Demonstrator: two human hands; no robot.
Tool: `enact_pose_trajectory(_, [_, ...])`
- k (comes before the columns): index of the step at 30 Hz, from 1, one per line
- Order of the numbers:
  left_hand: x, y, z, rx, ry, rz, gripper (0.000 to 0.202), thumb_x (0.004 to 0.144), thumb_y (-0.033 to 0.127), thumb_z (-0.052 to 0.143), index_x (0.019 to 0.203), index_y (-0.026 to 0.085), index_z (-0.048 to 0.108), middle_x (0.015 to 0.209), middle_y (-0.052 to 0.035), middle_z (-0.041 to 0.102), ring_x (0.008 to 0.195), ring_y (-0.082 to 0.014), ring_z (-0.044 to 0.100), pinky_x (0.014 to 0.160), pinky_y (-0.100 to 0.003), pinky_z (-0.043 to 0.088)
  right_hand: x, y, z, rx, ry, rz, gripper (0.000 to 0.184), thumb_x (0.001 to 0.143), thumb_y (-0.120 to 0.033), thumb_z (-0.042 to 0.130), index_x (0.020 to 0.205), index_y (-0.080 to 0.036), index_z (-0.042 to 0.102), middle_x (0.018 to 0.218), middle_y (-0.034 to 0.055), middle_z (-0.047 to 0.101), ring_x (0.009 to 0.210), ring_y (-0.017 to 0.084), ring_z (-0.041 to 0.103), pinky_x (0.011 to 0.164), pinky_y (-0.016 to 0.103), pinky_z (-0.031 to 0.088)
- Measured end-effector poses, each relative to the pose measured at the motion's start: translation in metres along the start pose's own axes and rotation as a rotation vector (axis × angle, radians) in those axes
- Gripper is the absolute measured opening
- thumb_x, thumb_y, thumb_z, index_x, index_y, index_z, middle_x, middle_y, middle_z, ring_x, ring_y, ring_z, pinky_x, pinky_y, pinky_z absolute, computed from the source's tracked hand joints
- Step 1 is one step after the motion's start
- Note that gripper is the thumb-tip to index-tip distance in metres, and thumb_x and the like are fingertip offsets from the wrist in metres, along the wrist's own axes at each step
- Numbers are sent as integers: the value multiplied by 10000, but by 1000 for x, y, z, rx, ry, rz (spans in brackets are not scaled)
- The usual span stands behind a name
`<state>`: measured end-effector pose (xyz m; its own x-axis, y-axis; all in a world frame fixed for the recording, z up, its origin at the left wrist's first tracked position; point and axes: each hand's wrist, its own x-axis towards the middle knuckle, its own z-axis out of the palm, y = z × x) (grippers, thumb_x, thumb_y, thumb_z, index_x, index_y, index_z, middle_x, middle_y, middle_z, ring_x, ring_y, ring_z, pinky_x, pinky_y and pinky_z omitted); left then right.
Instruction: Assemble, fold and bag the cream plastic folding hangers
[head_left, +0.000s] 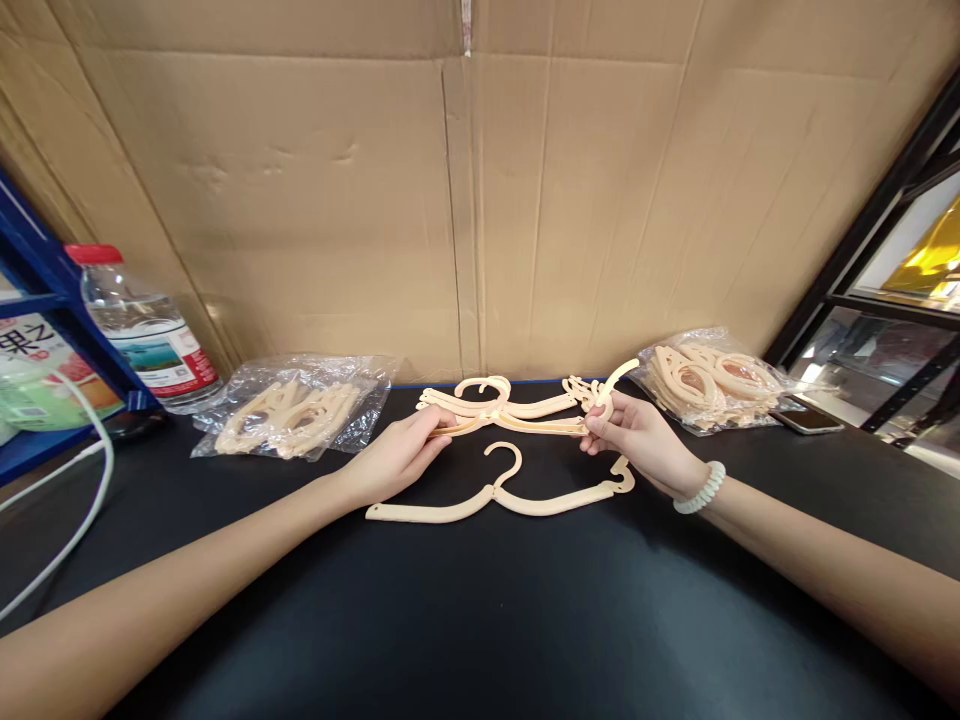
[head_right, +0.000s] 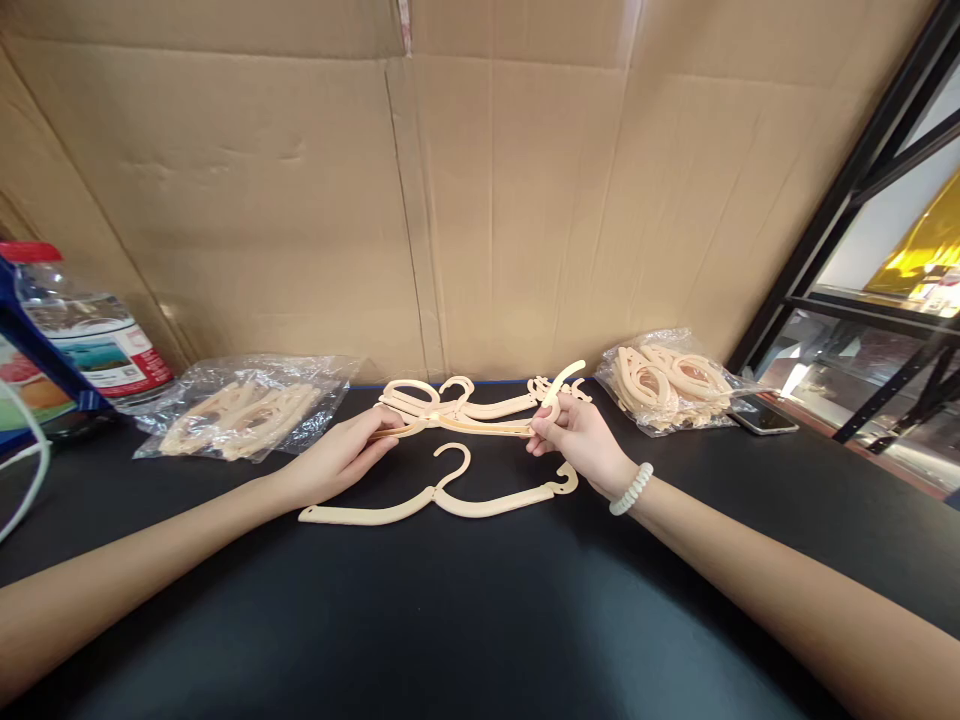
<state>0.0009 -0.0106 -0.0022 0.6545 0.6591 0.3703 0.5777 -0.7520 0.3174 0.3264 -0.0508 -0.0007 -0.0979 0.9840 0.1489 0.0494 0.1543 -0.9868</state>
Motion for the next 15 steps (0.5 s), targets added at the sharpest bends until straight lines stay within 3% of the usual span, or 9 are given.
enact_pose_trajectory(15, [0, 2, -2, 12, -31, -13, 203, 997, 288, 331, 1069, 193, 495, 973, -53, 607, 863, -198, 584, 771, -305, 450, -3, -1, 5, 18, 35, -62, 492, 629, -548, 839, 753, -182, 533, 590, 11, 654, 561, 129, 632, 552, 222, 538])
